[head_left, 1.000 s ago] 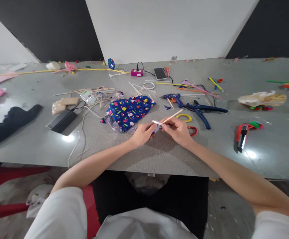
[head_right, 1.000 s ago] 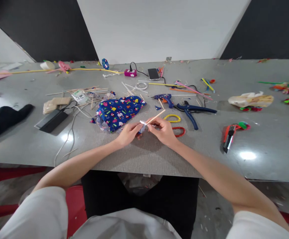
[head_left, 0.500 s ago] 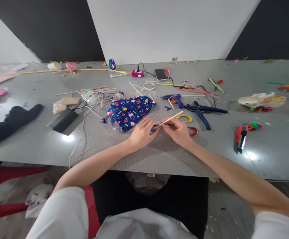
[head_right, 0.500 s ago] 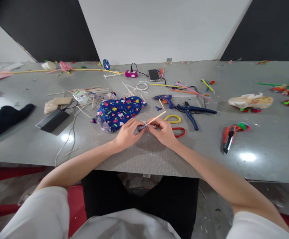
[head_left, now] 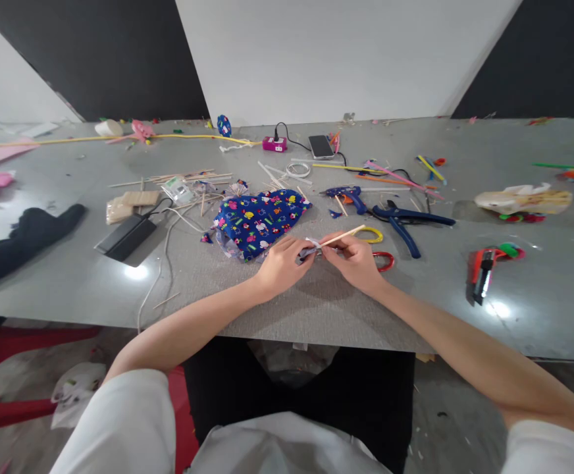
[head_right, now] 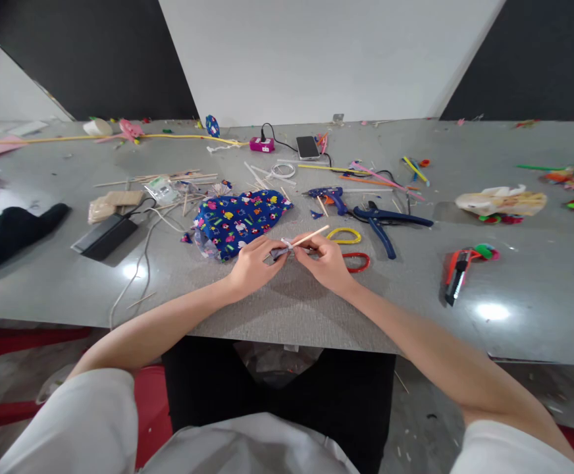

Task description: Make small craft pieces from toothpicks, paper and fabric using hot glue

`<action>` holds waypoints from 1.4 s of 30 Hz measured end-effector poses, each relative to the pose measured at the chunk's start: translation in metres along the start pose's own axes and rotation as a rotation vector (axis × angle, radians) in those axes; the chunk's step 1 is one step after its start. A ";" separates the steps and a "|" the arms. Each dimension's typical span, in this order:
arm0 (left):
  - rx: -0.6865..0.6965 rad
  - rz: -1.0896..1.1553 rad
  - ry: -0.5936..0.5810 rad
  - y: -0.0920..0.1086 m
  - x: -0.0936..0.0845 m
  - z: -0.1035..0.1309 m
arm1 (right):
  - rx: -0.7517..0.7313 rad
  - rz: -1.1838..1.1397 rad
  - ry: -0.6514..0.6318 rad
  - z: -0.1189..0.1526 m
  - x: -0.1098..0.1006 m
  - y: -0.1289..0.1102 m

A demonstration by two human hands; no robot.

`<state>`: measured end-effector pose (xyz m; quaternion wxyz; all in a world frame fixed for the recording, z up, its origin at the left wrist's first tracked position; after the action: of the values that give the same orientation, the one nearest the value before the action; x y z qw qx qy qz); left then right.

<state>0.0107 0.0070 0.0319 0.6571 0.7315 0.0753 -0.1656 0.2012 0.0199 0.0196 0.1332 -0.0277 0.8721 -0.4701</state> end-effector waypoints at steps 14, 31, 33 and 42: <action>0.120 -0.182 0.025 0.003 0.003 0.001 | 0.072 -0.053 0.026 0.002 0.000 0.001; -0.216 0.401 -0.236 -0.018 0.018 -0.014 | 0.041 -0.008 -0.017 0.000 -0.001 0.000; -0.209 0.403 -0.228 -0.019 0.018 -0.015 | 0.050 -0.016 -0.015 0.000 0.000 -0.002; 0.060 -0.056 0.077 -0.014 0.007 -0.006 | 0.100 -0.201 0.058 0.003 0.002 0.003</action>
<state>0.0138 0.0136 0.0169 0.6268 0.7542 0.1158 -0.1577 0.2002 0.0189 0.0157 0.0611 -0.0948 0.8439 -0.5246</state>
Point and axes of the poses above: each hand's wrist, its own z-axis away from the middle knuckle, its own x-axis out of the palm, y = z × x, the point moved 4 cm from there along -z, towards the middle knuckle, and after that the axes turned 13 degrees about -x, right-handed, at the moved point
